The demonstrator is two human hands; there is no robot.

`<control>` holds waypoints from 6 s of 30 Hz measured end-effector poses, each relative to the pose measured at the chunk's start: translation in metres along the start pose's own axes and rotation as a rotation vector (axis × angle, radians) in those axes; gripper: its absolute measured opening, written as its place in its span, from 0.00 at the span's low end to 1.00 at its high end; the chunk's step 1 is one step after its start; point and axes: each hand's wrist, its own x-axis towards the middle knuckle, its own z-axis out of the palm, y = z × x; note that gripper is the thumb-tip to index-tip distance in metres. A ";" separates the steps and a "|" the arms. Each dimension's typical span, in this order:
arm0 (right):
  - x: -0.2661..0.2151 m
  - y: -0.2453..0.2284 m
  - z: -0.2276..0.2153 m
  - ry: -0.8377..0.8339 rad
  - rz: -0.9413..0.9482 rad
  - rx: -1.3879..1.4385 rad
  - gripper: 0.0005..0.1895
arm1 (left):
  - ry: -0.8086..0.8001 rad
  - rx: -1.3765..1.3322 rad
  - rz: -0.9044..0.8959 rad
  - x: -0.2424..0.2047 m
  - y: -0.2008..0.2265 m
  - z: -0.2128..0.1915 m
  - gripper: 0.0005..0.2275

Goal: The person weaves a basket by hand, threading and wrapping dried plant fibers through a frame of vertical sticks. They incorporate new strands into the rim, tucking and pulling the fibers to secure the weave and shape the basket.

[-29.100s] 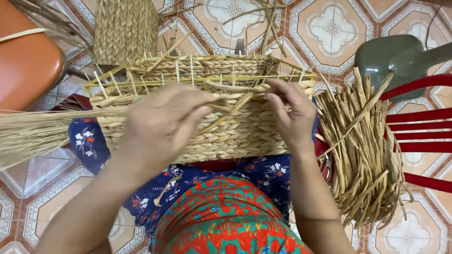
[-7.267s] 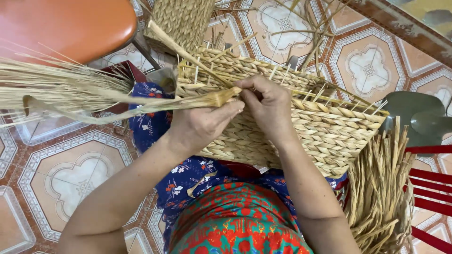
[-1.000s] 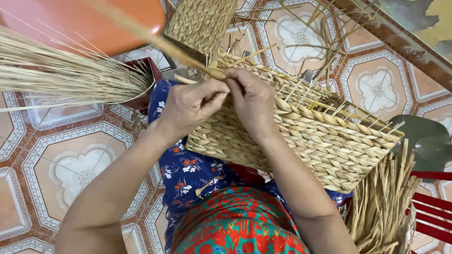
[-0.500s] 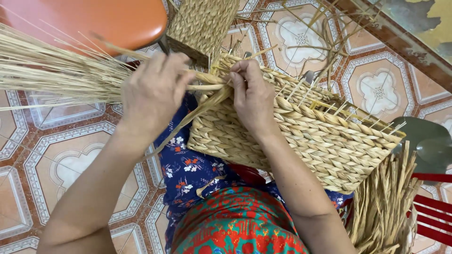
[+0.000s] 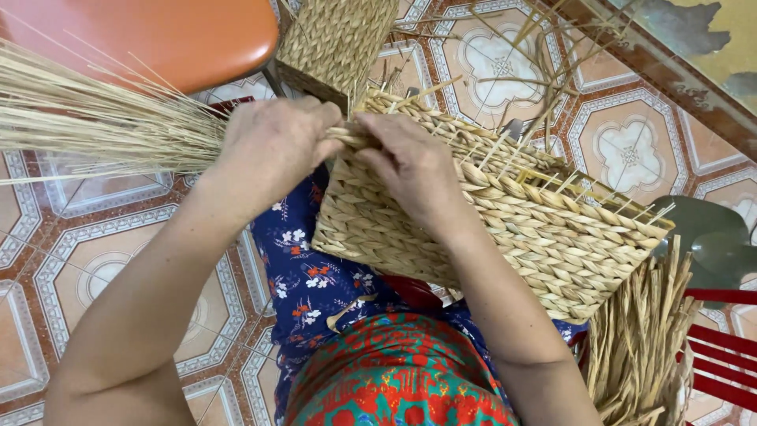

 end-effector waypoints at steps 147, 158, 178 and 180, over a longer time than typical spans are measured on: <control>0.008 -0.034 -0.046 -0.152 0.200 0.021 0.29 | 0.039 -0.562 -0.414 -0.021 0.001 0.035 0.19; 0.076 -0.004 -0.007 -0.684 0.637 0.064 0.32 | 0.133 -0.406 -0.036 0.008 -0.030 0.009 0.20; 0.040 -0.004 0.029 -0.454 0.319 -0.440 0.09 | -0.388 -0.987 -0.186 0.058 -0.091 0.082 0.07; 0.036 -0.009 0.018 -0.438 0.348 -0.421 0.08 | -0.346 -0.995 -0.151 0.053 -0.084 0.078 0.07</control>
